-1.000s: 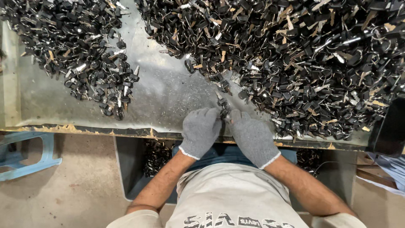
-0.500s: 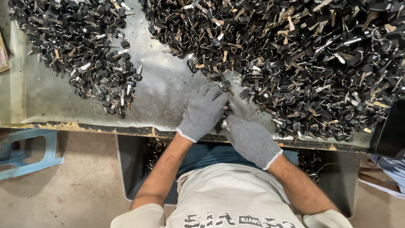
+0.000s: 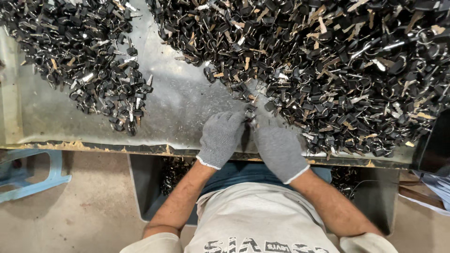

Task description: The person, wearing gray gloves, picks small black metal parts one at a time from a large pile on a metal table, briefly handles each part, and drops it into a bin below the table edge. The person repeats this pick-and-drop cycle continuously across the episode.

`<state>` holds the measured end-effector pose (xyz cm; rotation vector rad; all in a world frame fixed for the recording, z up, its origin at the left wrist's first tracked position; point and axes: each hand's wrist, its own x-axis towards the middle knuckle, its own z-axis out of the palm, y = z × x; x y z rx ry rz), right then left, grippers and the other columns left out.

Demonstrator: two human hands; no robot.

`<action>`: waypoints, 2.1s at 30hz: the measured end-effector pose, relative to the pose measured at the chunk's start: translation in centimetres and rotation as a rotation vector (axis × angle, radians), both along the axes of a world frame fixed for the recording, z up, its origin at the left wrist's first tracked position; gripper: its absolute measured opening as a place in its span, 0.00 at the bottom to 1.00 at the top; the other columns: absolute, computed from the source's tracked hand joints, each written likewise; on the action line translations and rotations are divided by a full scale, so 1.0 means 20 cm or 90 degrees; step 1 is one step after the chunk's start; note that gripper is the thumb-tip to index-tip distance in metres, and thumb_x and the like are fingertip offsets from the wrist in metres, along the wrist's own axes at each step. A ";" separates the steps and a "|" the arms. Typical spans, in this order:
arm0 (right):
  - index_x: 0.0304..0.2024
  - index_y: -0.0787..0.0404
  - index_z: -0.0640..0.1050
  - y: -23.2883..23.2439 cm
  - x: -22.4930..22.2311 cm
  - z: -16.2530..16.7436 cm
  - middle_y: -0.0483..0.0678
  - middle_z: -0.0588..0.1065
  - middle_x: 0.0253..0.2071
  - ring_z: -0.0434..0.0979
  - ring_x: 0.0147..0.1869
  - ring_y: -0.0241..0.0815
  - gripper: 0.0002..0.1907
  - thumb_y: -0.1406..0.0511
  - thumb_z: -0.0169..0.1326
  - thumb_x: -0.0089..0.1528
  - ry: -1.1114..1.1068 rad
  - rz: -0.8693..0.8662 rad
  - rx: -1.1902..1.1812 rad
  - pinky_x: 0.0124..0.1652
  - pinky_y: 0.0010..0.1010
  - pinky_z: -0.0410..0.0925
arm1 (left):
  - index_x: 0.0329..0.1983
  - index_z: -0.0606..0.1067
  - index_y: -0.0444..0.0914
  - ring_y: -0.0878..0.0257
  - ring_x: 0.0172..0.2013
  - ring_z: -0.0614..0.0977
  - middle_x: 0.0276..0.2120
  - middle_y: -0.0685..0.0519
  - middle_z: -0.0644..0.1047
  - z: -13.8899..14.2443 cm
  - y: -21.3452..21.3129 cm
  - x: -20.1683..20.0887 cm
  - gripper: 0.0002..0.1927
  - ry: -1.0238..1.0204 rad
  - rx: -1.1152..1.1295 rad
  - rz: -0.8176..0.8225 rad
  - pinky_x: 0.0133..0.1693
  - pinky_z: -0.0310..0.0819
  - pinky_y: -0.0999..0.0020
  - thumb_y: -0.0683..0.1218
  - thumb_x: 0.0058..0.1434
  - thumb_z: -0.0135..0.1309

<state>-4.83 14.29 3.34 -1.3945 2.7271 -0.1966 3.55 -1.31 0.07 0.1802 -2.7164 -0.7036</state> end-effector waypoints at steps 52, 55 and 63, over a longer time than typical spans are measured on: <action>0.47 0.67 0.74 0.08 -0.01 0.01 0.58 0.79 0.36 0.84 0.34 0.50 0.13 0.65 0.53 0.63 -0.094 0.055 0.087 0.27 0.36 0.77 | 0.46 0.74 0.37 0.48 0.38 0.80 0.35 0.47 0.77 -0.02 0.05 0.09 0.16 0.024 0.020 0.007 0.41 0.74 0.52 0.42 0.55 0.61; 0.46 0.65 0.74 0.04 -0.03 0.03 0.57 0.79 0.38 0.84 0.33 0.48 0.08 0.67 0.51 0.66 -0.113 0.027 0.142 0.25 0.34 0.77 | 0.45 0.75 0.37 0.48 0.37 0.80 0.33 0.47 0.77 -0.02 0.07 0.10 0.15 0.022 0.028 0.008 0.41 0.74 0.52 0.43 0.55 0.62; 0.49 0.66 0.74 0.07 -0.03 0.02 0.64 0.79 0.43 0.83 0.33 0.49 0.16 0.67 0.48 0.59 -0.033 0.122 -0.154 0.13 0.28 0.69 | 0.41 0.74 0.38 0.49 0.35 0.81 0.33 0.48 0.77 -0.03 0.08 0.11 0.11 0.044 0.057 0.033 0.39 0.74 0.53 0.43 0.57 0.61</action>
